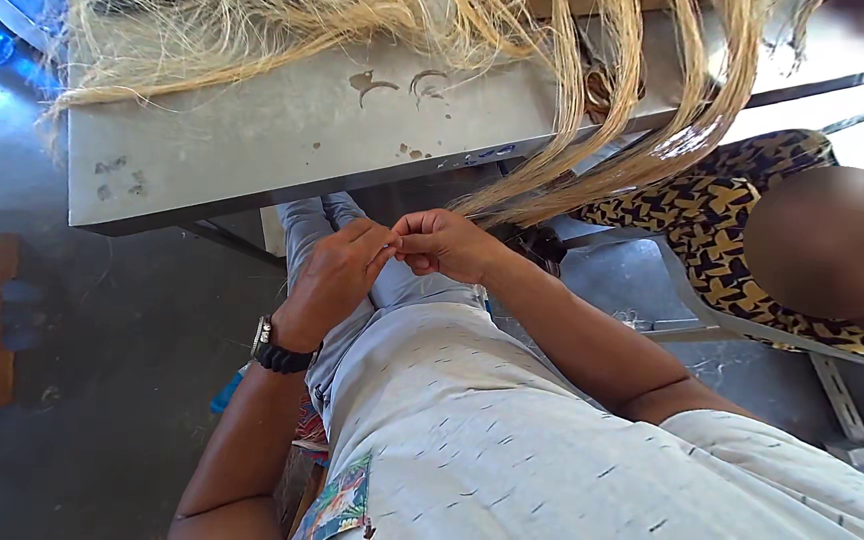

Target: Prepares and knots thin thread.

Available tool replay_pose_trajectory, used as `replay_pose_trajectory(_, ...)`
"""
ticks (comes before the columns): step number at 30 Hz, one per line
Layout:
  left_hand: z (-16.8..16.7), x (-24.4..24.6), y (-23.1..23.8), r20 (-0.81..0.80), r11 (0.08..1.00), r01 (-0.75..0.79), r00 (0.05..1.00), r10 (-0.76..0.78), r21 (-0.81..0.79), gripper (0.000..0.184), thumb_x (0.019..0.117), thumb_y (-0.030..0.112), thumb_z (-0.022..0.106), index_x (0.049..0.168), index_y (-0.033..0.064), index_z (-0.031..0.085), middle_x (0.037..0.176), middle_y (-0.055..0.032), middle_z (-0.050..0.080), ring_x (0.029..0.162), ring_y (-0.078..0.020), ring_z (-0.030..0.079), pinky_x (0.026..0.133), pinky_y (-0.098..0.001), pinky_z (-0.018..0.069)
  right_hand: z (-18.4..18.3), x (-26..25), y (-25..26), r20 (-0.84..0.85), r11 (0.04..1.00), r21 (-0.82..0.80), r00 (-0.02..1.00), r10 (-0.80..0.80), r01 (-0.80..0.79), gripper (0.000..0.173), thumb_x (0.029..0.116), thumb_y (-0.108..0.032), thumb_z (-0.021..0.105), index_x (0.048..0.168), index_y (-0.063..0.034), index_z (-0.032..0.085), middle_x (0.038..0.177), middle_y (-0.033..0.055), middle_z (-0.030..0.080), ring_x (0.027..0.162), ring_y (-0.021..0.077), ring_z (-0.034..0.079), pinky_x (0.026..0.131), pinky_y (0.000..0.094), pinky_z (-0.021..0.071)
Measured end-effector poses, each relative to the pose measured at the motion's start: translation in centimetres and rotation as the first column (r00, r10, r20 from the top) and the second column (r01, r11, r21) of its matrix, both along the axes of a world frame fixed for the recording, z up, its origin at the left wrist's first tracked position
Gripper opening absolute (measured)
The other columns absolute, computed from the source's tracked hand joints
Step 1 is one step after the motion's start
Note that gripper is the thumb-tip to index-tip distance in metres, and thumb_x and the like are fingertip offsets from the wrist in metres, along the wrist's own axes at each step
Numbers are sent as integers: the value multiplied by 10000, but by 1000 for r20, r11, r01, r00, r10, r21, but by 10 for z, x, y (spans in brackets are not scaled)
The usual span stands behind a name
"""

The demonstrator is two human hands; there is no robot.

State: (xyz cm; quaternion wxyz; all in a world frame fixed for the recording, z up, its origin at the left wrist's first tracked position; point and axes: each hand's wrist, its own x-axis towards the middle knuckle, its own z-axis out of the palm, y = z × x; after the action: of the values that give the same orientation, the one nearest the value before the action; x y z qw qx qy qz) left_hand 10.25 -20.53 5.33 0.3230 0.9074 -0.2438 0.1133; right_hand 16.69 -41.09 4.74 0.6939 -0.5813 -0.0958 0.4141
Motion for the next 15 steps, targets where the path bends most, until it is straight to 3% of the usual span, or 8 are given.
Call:
replay_pose_trajectory(9,5,2,6,-18,997,41,999,-40,61,173,1039,151,592,1048,61,739,983,-62,688,881,-148,682,792,-311,590,-5,1,-2,-47,998,31,997,57,-55,129,1042,-77,547,982,-38,654,766,10,594,543,42,466,493,180,404)
replay_pose_trajectory(13,2,2,8,-8,998,6,1000,-6,61,165,1030,146,588,1014,61,728,919,-55,674,787,-146,661,708,-320,578,-2,-1,-2,-24,999,26,999,26,-26,133,1047,-59,500,1075,-49,630,812,23,598,577,57,487,518,194,422)
replay_pose_trajectory(15,2,2,11,-9,999,-6,1000,6,44,157,1021,137,591,1011,66,730,932,-50,685,793,-135,662,720,-308,580,-1,-2,-2,-15,1000,14,1000,1,0,141,1039,-54,497,1103,-62,622,810,25,602,569,56,499,512,187,435)
